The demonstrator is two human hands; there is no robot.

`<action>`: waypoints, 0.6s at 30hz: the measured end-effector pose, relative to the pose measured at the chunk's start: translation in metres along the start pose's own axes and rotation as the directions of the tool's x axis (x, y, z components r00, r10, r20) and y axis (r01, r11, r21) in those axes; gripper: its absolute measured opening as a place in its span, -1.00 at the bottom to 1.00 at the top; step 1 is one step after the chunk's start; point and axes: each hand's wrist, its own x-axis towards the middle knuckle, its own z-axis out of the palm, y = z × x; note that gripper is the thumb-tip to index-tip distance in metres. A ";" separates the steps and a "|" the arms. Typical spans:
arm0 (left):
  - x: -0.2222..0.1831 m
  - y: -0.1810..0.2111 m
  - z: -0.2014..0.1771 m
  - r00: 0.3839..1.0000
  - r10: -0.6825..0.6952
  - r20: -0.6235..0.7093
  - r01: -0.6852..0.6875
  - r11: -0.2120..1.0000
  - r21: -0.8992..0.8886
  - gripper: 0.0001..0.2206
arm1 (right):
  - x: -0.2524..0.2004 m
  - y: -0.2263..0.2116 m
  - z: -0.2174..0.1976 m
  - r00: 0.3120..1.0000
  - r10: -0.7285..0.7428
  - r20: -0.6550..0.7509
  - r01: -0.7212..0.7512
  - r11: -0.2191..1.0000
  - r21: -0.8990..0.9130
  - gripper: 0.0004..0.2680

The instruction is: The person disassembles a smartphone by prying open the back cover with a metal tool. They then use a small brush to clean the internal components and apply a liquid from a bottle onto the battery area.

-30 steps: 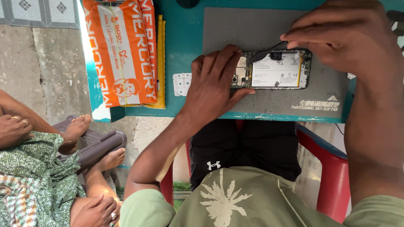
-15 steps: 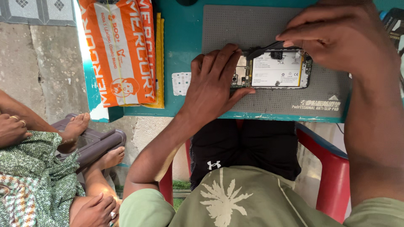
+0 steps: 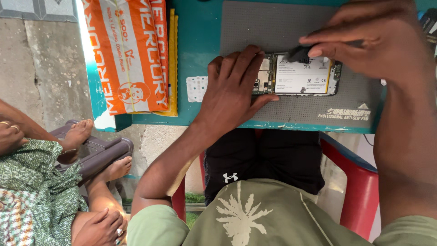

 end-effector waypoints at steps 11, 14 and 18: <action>-0.001 -0.003 0.003 0.998 -0.063 0.023 0.065 0.993 -0.095 -0.05 | 0.013 -0.012 0.020 0.996 0.069 0.061 -0.074 0.994 0.086 -0.85; -0.002 -0.004 0.004 0.995 -0.088 0.036 0.092 0.987 -0.133 0.02 | 0.020 -0.011 0.024 0.973 0.146 0.178 -0.168 0.979 0.117 -0.81; -0.003 -0.005 0.005 0.995 -0.094 0.045 0.100 0.984 -0.150 0.02 | 0.025 -0.012 0.033 0.996 -0.017 0.091 0.016 1.000 0.018 -0.87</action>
